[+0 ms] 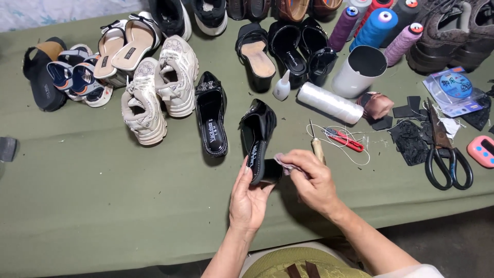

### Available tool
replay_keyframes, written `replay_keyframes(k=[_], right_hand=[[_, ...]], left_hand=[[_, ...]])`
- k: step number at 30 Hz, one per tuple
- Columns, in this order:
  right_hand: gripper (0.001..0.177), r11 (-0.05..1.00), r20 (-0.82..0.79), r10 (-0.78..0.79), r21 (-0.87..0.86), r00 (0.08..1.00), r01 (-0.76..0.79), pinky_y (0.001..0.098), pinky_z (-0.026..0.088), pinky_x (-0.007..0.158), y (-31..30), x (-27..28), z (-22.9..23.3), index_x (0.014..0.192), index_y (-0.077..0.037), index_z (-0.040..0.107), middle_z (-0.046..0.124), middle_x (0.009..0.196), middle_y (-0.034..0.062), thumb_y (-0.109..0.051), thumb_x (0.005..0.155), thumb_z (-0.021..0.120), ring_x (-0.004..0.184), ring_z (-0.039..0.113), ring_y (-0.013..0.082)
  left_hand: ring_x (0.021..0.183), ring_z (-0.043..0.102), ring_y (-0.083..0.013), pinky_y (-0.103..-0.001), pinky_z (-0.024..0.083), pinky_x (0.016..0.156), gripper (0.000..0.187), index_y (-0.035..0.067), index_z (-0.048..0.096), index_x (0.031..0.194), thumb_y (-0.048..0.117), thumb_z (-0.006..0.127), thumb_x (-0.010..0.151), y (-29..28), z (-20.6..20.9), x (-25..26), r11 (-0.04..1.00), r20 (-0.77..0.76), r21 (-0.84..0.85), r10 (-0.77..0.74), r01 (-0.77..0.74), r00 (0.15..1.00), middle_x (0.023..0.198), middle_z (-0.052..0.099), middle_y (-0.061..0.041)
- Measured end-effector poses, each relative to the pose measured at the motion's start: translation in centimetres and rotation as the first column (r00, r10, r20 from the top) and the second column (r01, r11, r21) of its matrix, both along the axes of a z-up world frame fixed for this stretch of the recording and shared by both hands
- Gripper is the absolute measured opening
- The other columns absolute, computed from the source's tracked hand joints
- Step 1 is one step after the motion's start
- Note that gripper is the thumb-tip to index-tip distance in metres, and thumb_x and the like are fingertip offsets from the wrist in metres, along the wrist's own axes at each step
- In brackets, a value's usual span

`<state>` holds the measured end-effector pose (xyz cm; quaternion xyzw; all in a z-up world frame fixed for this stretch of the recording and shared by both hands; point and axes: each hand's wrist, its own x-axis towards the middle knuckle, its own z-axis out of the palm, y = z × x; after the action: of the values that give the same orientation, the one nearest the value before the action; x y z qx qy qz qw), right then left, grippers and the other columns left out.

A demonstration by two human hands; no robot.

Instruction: The person cleans a black high-heeled shoe using a cloth. They wipe the upper, heel, and sole of the shoe, turning it over to clean different sides. The person then places the cleaned shoe next to its pair on the table.

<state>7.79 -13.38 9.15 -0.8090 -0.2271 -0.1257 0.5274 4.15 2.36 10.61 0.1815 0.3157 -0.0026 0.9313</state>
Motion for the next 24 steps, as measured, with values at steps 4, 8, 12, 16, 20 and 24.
replay_keyframes(k=[4, 8, 12, 16, 20, 24], right_hand=[[0.053, 0.986, 0.074, 0.161, -0.053, 0.984, -0.157, 0.0322, 0.054, 0.1, 1.9, -0.3, 1.9, 0.122, -0.007, 0.072, 0.066, 0.118, 0.0122, 0.014, 0.081, 0.046, 0.111, 0.063, 0.0232], [0.026, 0.953, 0.26, 0.278, -0.198, 0.925, -0.231, 0.0344, 0.044, 0.09, 0.5, -0.5, 0.4, 0.122, -0.006, 0.067, 0.068, 0.122, 0.0111, 0.0, 0.101, 0.053, 0.103, 0.066, 0.0236], [0.032, 0.979, 0.259, 0.139, -0.18, 0.956, -0.094, 0.0463, 0.055, 0.088, -1.8, 1.0, 0.0, 0.102, -0.013, 0.079, 0.074, 0.108, 0.0119, 0.003, 0.079, 0.063, 0.093, 0.069, 0.0346], [0.036, 0.994, 0.234, 0.1, -0.065, 0.967, -0.088, 0.04, 0.055, 0.09, 0.7, 1.0, 2.2, 0.105, -0.015, 0.08, 0.075, 0.111, 0.0094, 0.005, 0.084, 0.059, 0.096, 0.07, 0.031], [0.036, 0.981, 0.198, 0.179, -0.11, 0.964, -0.159, 0.0414, 0.055, 0.091, 0.8, 1.2, -0.3, 0.107, -0.017, 0.079, 0.076, 0.114, 0.0059, 0.002, 0.081, 0.064, 0.098, 0.069, 0.0295], [0.035, 0.967, 0.242, 0.133, -0.243, 0.961, -0.073, 0.0424, 0.055, 0.09, -2.8, 2.9, -2.3, 0.104, -0.018, 0.078, 0.076, 0.111, 0.0052, 0.001, 0.079, 0.064, 0.094, 0.069, 0.0295]], left_hand=[[0.112, 0.062, -0.0319, -0.043, 0.052, 0.095, 0.058, 0.007, 0.048, 0.151, 0.014, 0.058, 0.094, -0.4, -3.2, -0.2, 1.0, 0.124, -0.015, 0.025, -0.023, 0.992, 0.128, 0.064, -0.023], [0.115, 0.062, -0.0349, -0.047, 0.049, 0.102, 0.059, 0.007, 0.048, 0.152, 0.012, 0.056, 0.093, 0.1, -2.3, -0.2, 0.999, 0.06, -0.014, 0.039, -0.038, 0.997, 0.127, 0.065, -0.023], [0.119, 0.061, -0.0318, -0.061, 0.046, 0.109, 0.051, 0.012, 0.056, 0.149, 0.023, 0.056, 0.099, 0.5, -0.8, 0.0, 0.998, 0.072, -0.051, 0.032, -0.028, 0.997, 0.131, 0.066, -0.017], [0.118, 0.061, -0.0315, -0.063, 0.045, 0.109, 0.048, 0.016, 0.059, 0.146, 0.024, 0.058, 0.099, -0.1, -2.7, 0.1, 0.995, 0.053, -0.096, 0.037, -0.032, 0.998, 0.132, 0.066, -0.014], [0.116, 0.062, -0.0303, -0.06, 0.047, 0.109, 0.048, 0.015, 0.059, 0.145, 0.025, 0.06, 0.098, 0.1, -2.4, -0.1, 0.996, 0.051, -0.087, 0.005, 0.0, 0.999, 0.129, 0.067, -0.014], [0.117, 0.063, -0.0329, -0.061, 0.046, 0.11, 0.045, 0.01, 0.062, 0.139, 0.026, 0.06, 0.098, 0.6, -1.2, -0.1, 0.991, 0.035, -0.133, 0.004, 0.001, 0.999, 0.127, 0.068, -0.019]])
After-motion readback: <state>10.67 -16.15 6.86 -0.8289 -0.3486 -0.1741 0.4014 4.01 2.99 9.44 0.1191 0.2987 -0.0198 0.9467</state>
